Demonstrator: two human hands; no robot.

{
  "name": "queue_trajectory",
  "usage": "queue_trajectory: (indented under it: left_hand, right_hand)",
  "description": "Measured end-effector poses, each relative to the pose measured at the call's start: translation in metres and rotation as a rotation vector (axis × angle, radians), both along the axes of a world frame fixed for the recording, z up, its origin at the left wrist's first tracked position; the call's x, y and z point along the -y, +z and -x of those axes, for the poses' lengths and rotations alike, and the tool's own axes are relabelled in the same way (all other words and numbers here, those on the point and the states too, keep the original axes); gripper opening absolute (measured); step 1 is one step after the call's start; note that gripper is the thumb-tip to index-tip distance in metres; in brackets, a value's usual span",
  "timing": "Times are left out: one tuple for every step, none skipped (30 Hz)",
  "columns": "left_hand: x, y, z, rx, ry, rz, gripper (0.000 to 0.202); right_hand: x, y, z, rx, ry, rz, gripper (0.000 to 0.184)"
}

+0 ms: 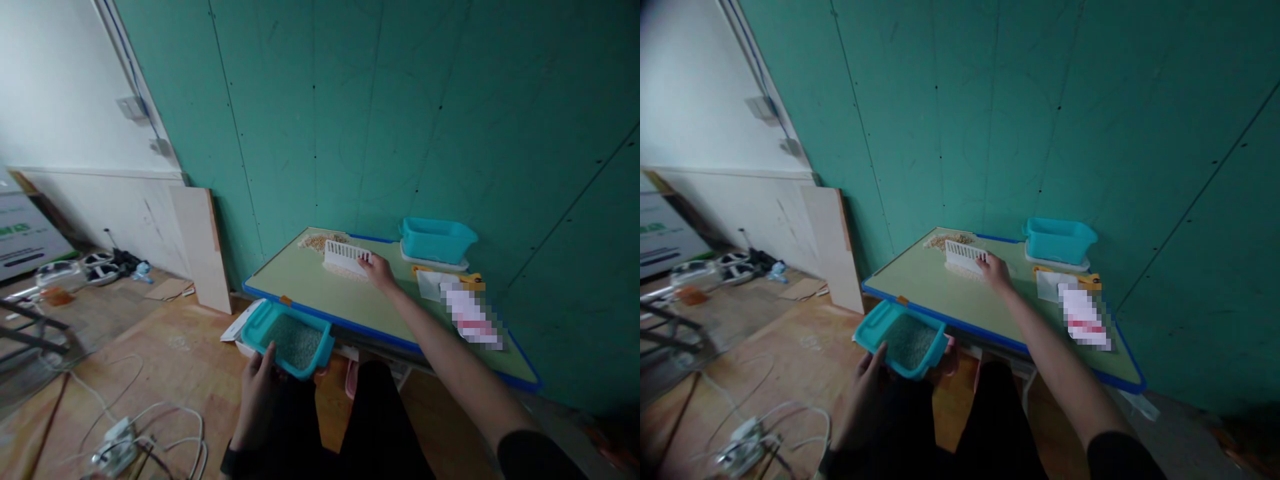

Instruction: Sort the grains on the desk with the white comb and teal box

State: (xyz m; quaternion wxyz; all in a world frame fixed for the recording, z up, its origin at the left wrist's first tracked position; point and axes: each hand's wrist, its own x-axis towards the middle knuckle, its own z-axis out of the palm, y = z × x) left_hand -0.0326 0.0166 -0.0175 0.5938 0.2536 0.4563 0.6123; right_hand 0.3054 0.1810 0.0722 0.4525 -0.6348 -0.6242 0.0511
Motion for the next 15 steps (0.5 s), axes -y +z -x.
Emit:
queue_trajectory:
  left_hand:
    - [0.001,0.001,0.0,-0.006,-0.002,0.003,0.057]
    - [0.001,0.002,-0.001,-0.01,-0.002,0.005,0.057]
    - [0.002,0.003,-0.002,-0.01,0.003,0.007,0.057]
    - [0.002,0.003,-0.003,-0.007,0.009,0.007,0.058]
    - [0.001,0.002,-0.004,-0.004,0.018,0.008,0.058]
    - [0.001,0.001,-0.005,0.0,0.032,0.007,0.058]
    - [0.0,-0.002,-0.005,0.003,0.045,0.004,0.058]
    - [-0.001,-0.004,-0.005,0.004,0.054,-0.002,0.058]
    - [-0.002,-0.007,-0.005,0.001,0.059,-0.008,0.056]
    - [-0.003,-0.01,-0.005,-0.005,0.061,-0.013,0.055]
    - [-0.003,-0.012,-0.004,-0.013,0.06,-0.017,0.054]
    - [-0.003,-0.014,-0.004,-0.02,0.056,-0.02,0.054]
    - [-0.003,-0.015,-0.004,-0.026,0.055,-0.023,0.053]
    - [-0.003,-0.015,-0.003,-0.028,0.056,-0.025,0.053]
    - [-0.003,-0.015,-0.003,-0.028,0.058,-0.03,0.052]
  right_hand:
    - [0.001,-0.001,0.002,0.005,0.019,-0.008,0.02]
    - [0.001,-0.001,0.005,0.013,0.04,-0.018,0.02]
    - [0.003,-0.002,0.007,0.023,0.059,-0.028,0.02]
    - [0.004,-0.002,0.009,0.035,0.076,-0.036,0.02]
    - [0.005,-0.002,0.012,0.049,0.092,-0.042,0.02]
    - [0.007,-0.002,0.014,0.061,0.108,-0.047,0.02]
    - [0.009,-0.002,0.016,0.072,0.127,-0.051,0.019]
    - [0.011,-0.003,0.019,0.079,0.149,-0.055,0.018]
    - [0.013,-0.002,0.021,0.081,0.172,-0.06,0.017]
    - [0.015,-0.002,0.024,0.079,0.195,-0.064,0.017]
    - [0.017,-0.002,0.026,0.075,0.214,-0.066,0.016]
    - [0.018,-0.001,0.028,0.068,0.226,-0.068,0.016]
    - [0.019,0.0,0.029,0.058,0.23,-0.071,0.016]
    - [0.019,0.002,0.029,0.044,0.223,-0.076,0.016]
    - [0.018,0.005,0.028,0.027,0.206,-0.083,0.017]
